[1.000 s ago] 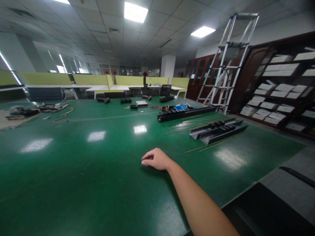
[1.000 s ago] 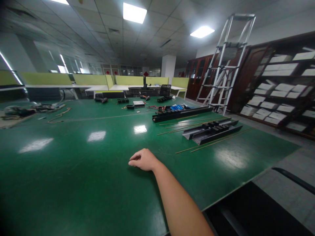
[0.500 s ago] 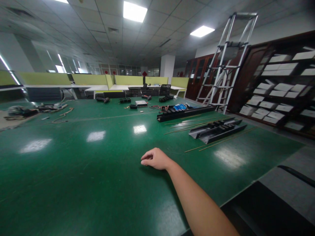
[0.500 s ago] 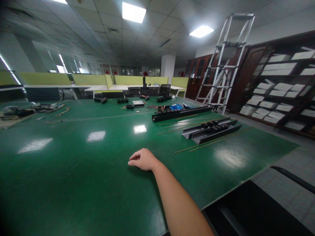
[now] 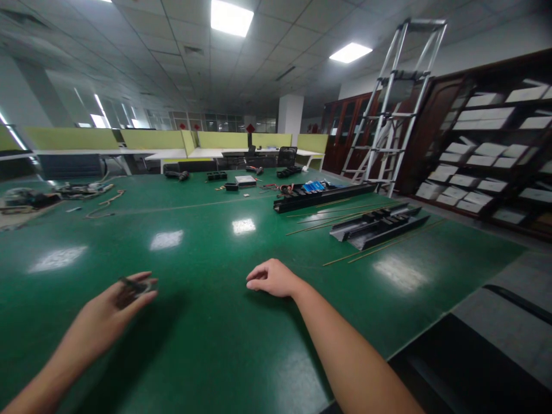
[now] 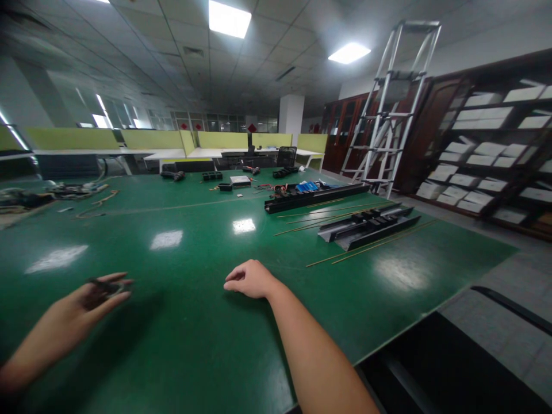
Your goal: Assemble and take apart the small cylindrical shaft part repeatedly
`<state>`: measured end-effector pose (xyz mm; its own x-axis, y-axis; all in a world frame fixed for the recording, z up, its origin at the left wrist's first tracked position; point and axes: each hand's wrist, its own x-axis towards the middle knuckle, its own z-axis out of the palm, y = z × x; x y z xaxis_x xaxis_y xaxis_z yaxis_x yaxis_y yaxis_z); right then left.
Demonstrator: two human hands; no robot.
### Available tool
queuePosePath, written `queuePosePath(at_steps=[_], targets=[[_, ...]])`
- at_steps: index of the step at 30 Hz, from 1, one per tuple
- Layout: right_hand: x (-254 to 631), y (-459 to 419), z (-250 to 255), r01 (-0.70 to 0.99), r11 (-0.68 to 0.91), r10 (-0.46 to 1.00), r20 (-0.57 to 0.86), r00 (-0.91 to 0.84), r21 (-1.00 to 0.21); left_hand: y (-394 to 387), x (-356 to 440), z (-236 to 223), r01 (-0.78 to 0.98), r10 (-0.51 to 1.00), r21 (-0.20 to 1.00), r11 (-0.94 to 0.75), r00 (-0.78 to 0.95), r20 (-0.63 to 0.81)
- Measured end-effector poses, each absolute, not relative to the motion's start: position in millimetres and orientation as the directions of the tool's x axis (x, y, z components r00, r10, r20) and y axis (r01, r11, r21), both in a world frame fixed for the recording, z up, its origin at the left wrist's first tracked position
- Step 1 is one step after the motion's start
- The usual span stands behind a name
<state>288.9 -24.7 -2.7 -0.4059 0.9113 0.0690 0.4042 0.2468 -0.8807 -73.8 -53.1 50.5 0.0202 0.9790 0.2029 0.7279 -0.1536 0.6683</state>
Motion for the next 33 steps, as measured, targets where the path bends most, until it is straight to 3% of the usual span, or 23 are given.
queuePosePath(at_steps=[2, 5, 10, 16, 22, 33], targets=[[289.2, -21.9, -4.2, 0.374, 0.227, 0.909, 0.058, -0.413, -0.899, -34.8, -28.1, 38.5, 0.588, 0.965, 0.766, -0.261, 0.181, 0.19], [290.2, -16.6, -7.0, 0.332, 0.209, 0.913, 0.061, -0.404, -0.92, -15.3, 47.8, 16.3, 0.399, 0.924, 0.846, -0.353, 0.29, 0.249], [290.1, -10.0, -11.3, 0.335, 0.211, 0.911, 0.061, -0.407, -0.918, -11.0, 90.3, -7.9, 0.43, 0.856, 0.762, -0.483, 0.414, 0.309], [287.3, -10.6, -11.2, 0.338, 0.216, 0.909, 0.062, -0.412, -0.916, -12.4, 75.7, -7.0, 0.421, 0.82, 0.714, -0.559, 0.406, 0.403], [286.4, -12.7, -7.7, 0.359, 0.216, 0.906, 0.05, -0.419, -0.908, -14.5, 79.7, -7.1, 0.438, 0.848, 0.734, -0.518, 0.372, 0.377], [287.9, -14.4, -8.8, 0.412, 0.277, 0.907, 0.094, -0.412, -0.868, -17.6, 79.6, -8.7, 0.293, 0.804, 0.777, -0.558, 0.422, 0.418]])
